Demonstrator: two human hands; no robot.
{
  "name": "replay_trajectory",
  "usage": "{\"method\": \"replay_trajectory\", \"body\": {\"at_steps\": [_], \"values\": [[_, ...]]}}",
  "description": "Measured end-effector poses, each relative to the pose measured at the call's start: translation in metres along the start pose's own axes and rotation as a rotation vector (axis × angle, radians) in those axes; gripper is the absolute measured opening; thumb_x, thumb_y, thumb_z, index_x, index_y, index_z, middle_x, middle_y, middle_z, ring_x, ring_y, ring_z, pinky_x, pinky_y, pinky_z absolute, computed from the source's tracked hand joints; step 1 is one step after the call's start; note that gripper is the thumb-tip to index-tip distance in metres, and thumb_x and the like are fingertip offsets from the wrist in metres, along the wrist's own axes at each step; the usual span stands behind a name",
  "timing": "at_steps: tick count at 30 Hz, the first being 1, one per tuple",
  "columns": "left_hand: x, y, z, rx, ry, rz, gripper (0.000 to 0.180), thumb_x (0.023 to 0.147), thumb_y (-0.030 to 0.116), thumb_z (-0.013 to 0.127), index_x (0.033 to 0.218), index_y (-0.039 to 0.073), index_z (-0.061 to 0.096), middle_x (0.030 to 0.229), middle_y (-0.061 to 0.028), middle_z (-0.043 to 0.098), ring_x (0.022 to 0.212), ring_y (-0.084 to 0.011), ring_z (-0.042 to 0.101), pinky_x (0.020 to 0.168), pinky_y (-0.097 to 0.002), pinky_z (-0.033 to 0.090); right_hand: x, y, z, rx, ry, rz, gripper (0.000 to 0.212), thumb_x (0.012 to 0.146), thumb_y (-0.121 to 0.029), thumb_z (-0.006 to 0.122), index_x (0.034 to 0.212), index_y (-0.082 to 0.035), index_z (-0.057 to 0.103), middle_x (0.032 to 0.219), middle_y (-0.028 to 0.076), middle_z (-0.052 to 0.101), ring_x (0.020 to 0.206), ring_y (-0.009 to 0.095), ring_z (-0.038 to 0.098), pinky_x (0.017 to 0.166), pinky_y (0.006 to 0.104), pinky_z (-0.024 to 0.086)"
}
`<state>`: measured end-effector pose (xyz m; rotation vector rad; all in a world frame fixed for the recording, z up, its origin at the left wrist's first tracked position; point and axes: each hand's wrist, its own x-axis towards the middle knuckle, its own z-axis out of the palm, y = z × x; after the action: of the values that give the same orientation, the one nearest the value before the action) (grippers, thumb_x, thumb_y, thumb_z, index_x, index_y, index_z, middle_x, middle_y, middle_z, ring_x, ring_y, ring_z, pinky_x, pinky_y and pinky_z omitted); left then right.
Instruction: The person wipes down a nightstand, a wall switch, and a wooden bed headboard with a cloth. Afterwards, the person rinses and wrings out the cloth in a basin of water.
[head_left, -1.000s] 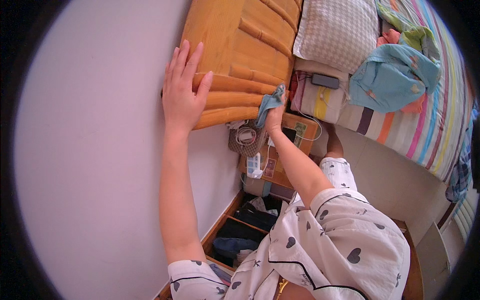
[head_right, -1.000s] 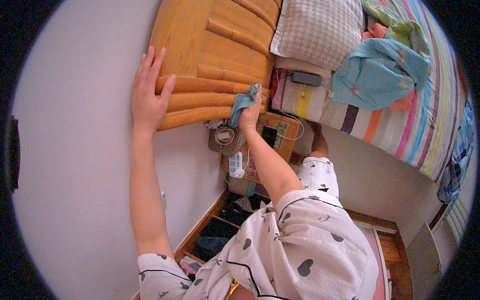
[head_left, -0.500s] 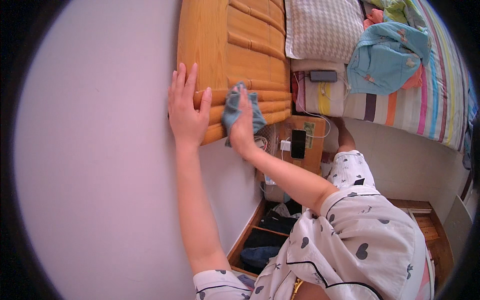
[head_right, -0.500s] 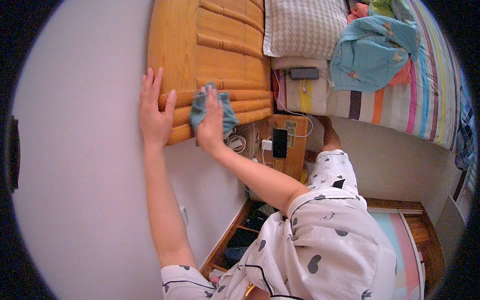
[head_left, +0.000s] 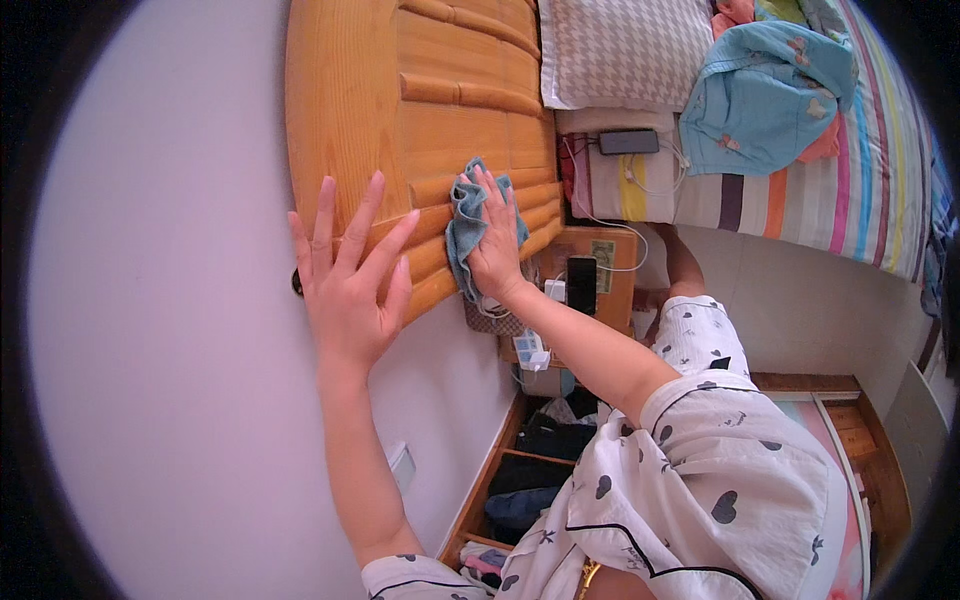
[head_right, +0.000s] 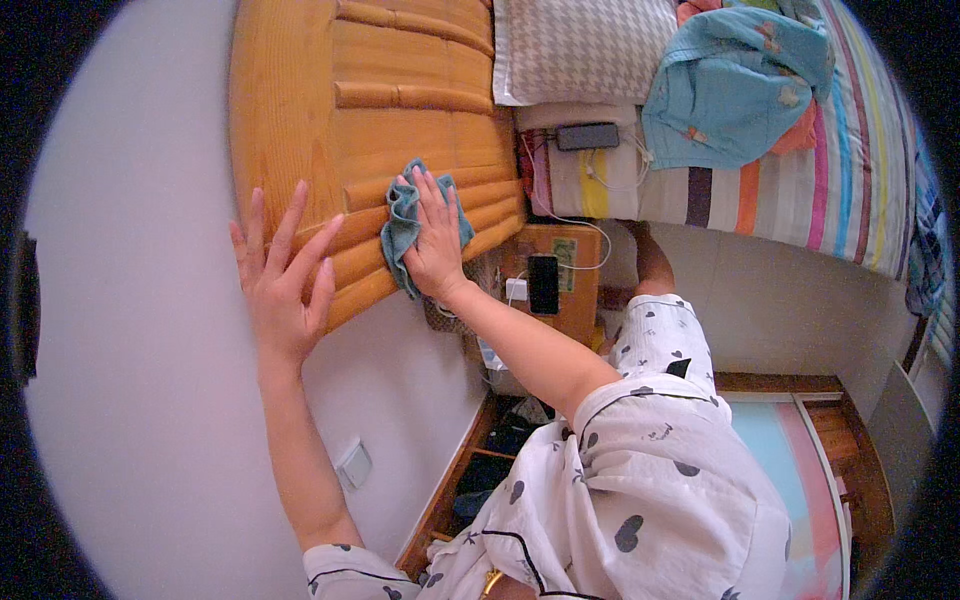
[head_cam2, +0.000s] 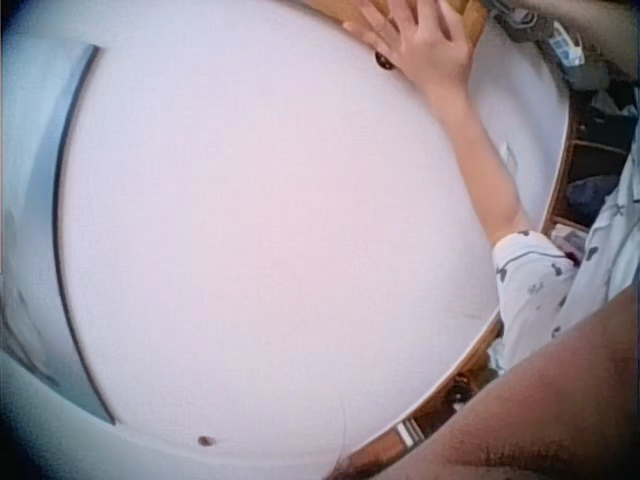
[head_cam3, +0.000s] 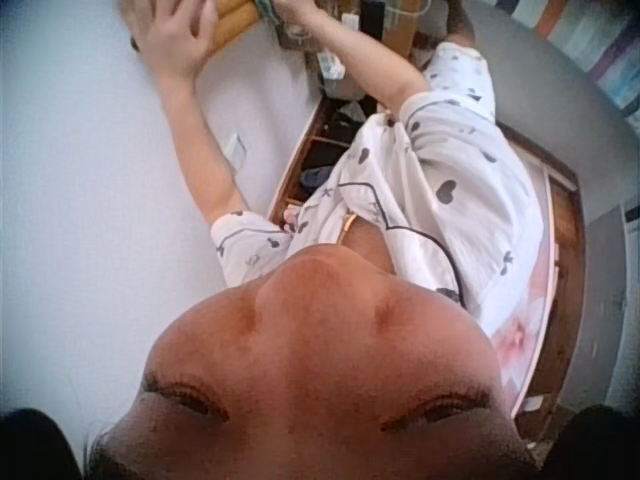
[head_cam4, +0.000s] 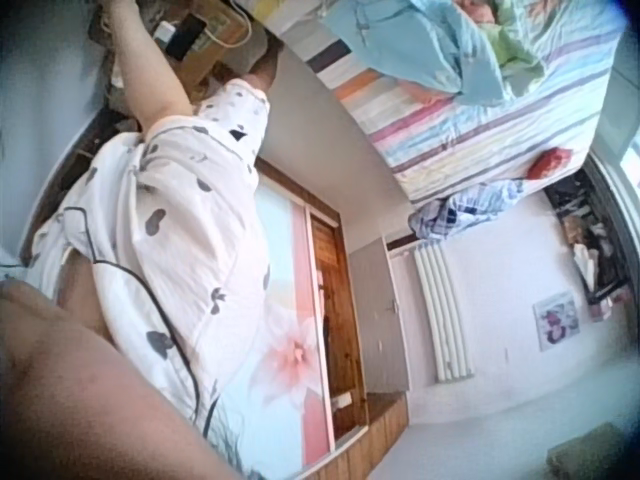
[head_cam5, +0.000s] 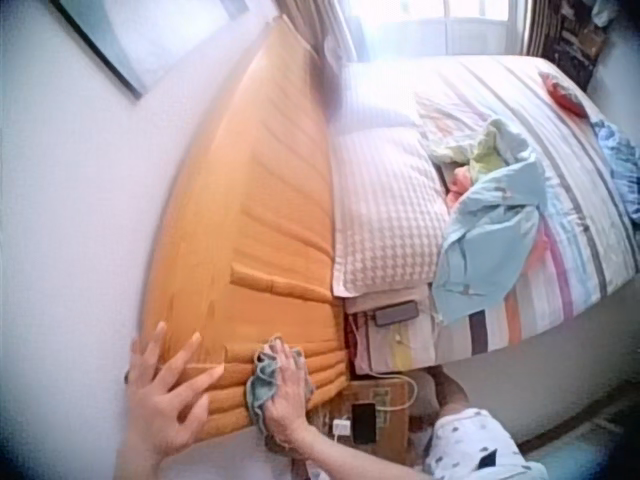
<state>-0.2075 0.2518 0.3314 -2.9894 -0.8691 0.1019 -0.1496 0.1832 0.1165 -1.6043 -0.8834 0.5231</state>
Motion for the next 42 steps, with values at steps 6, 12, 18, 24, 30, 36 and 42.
{"method": "replay_trajectory", "body": {"at_steps": [6,12,18,24,30,36,42], "values": [[0.002,0.001,-0.006,0.009,-0.046,-0.001,0.038,0.077,0.014,0.059,0.112,0.023,0.067,0.143,0.0033,0.043,0.14,-0.0266,0.023,0.116,-0.0498,0.006,0.001,0.038,-0.004,-0.001,0.03,0.03,0.057,0.09,-0.037,0.042,0.14,-0.01,0.039,0.147,0.013,0.033,0.138,0.03,0.025,0.114,0.046,0.01],[0.003,-0.001,-0.004,-0.035,-0.037,-0.016,0.041,0.073,0.013,0.058,0.113,0.021,0.067,0.141,0.0012,0.045,0.14,-0.0278,0.023,0.115,-0.0504,0.006,-0.004,0.113,0.0,0.277,0.15,0.22,0.06,0.089,-0.041,0.046,0.137,-0.005,0.04,0.142,0.016,0.038,0.133,0.034,0.032,0.112,0.0411,0.017],[0.003,-0.003,-0.004,-0.057,-0.022,-0.034,0.043,0.072,0.014,0.056,0.114,0.018,0.066,0.14,-0.0024,0.046,0.14,-0.0296,0.024,0.115,-0.0505,0.006,-0.037,0.205,0.02,0.98,0.074,0.71,0.05,0.097,-0.032,0.047,0.14,-0.013,0.032,0.124,0.001,0.045,0.111,0.016,0.045,0.099,0.0296,0.036],[0.002,-0.003,-0.007,-0.064,-0.048,-0.037,0.042,0.075,0.012,0.053,0.115,0.014,0.065,0.141,-0.0056,0.045,0.14,-0.0298,0.024,0.115,-0.0505,0.008,-0.017,0.247,0.024,0.982,0.18,0.802,0.035,0.091,-0.037,0.05,0.103,-0.004,0.048,0.091,0.004,0.048,0.081,0.016,0.047,0.074,0.0327,0.04],[0.001,-0.007,-0.004,-0.097,-0.027,-0.064,0.046,0.078,0.011,0.051,0.124,0.012,0.059,0.142,-0.0065,0.043,0.139,-0.029,0.026,0.115,-0.0498,0.011,-0.002,0.207,0.02,0.751,0.259,1.1,0.03,0.088,-0.025,0.04,0.102,0.0,0.051,0.088,0.006,0.051,0.076,0.02,0.046,0.072,0.035,0.039],[0.001,-0.007,-0.007,-0.13,0.002,-0.069,0.05,0.08,0.011,0.051,0.129,0.011,0.053,0.144,-0.0071,0.041,0.139,-0.0282,0.026,0.115,-0.0482,0.012,0.004,0.12,0.007,0.346,-0.014,0.487,0.061,0.083,-0.015,0.041,0.138,0.007,0.028,0.141,0.027,0.033,0.132,0.04,0.029,0.111,0.0415,0.019],[0.006,-0.003,-0.008,-0.147,0.018,-0.057,0.05,0.082,0.013,0.049,0.132,0.01,0.049,0.144,-0.0084,0.041,0.139,-0.0285,0.026,0.115,-0.0477,0.011,0.034,-0.008,0.003,0.288,-0.029,0.043,0.067,0.088,-0.03,0.038,0.144,0.001,0.022,0.149,0.018,0.027,0.138,0.035,0.022,0.114,0.0419,0.012]]}}
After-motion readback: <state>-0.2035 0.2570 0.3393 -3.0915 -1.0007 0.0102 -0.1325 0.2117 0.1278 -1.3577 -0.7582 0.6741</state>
